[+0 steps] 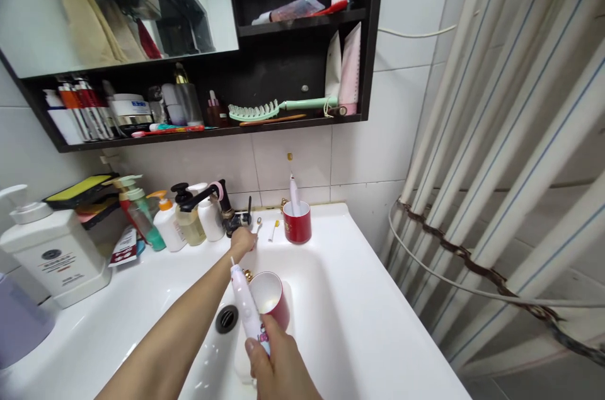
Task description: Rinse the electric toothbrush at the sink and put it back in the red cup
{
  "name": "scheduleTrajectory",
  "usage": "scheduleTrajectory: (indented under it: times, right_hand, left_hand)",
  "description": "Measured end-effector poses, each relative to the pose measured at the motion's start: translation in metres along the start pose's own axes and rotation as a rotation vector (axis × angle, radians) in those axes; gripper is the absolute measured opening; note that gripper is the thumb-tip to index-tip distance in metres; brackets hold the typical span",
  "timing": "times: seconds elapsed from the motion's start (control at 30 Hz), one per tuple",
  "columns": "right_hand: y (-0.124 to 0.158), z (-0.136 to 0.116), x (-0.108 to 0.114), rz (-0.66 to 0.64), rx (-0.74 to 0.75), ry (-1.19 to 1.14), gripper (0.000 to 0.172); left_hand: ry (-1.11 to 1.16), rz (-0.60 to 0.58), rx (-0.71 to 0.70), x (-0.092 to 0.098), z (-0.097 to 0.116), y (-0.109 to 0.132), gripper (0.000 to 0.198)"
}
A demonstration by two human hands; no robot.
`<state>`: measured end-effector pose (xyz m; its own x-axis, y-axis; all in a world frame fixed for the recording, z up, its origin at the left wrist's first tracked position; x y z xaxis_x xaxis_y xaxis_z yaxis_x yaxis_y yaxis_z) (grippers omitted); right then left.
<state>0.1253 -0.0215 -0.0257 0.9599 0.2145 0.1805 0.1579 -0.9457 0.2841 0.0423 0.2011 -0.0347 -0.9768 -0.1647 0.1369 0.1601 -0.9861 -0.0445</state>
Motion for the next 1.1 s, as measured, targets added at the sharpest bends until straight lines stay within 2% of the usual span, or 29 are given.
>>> scheduleTrajectory:
  times: [0.17,0.3,0.4,0.47,0.53,0.63,0.73,0.8,0.93,1.1]
  right_hand:
    - [-0.001,0.001,0.005,0.063,0.024,0.009,0.031]
    - [0.000,-0.002,0.005,0.050,0.053,-0.037,0.039]
    - [0.000,-0.003,0.007,0.047,0.039,-0.073,0.041]
    - [0.000,-0.003,0.008,0.044,0.032,-0.100,0.041]
    - [0.001,-0.004,0.009,0.045,0.017,-0.136,0.041]
    - [0.004,-0.004,0.007,0.024,-0.011,-0.187,0.039]
    - [0.008,-0.003,-0.001,-0.028,-0.018,-0.204,0.036]
    - [0.009,-0.002,-0.007,-0.070,-0.029,-0.193,0.034]
    - [0.009,0.004,-0.017,-0.122,-0.078,-0.158,0.028]
    - [0.010,0.003,-0.022,-0.142,-0.108,-0.188,0.028]
  left_hand:
    - [-0.181,0.067,-0.100,0.001,0.013,0.009,0.025]
    - [-0.152,0.022,-0.238,-0.020,0.025,0.028,0.017]
    - [-0.035,-0.022,-0.167,-0.037,0.022,0.034,0.025]
    - [0.023,-0.025,-0.107,-0.039,0.021,0.036,0.030]
    - [0.082,-0.033,-0.062,-0.032,0.022,0.040,0.030]
    - [0.200,-0.060,0.006,-0.006,0.027,0.056,0.018]
    - [0.399,-0.073,0.076,0.026,0.032,0.085,0.008]
    - [0.581,-0.075,0.151,0.040,0.032,0.106,0.006]
    - [0.745,-0.084,0.179,0.052,0.034,0.130,0.007]
    - [0.772,-0.114,0.095,0.053,0.040,0.132,0.006]
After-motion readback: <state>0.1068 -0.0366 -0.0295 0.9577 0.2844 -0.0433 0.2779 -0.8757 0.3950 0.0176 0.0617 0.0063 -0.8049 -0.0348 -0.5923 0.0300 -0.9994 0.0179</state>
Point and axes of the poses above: each hand's wrist, its own y-axis away from the middle knuckle, its own x-axis out of the back of the hand, z = x × y, the point moved 7 cm from there along -y, towards the middle knuckle, and after that the axes turned 11 degrees about -x, right-handed, at the moved point
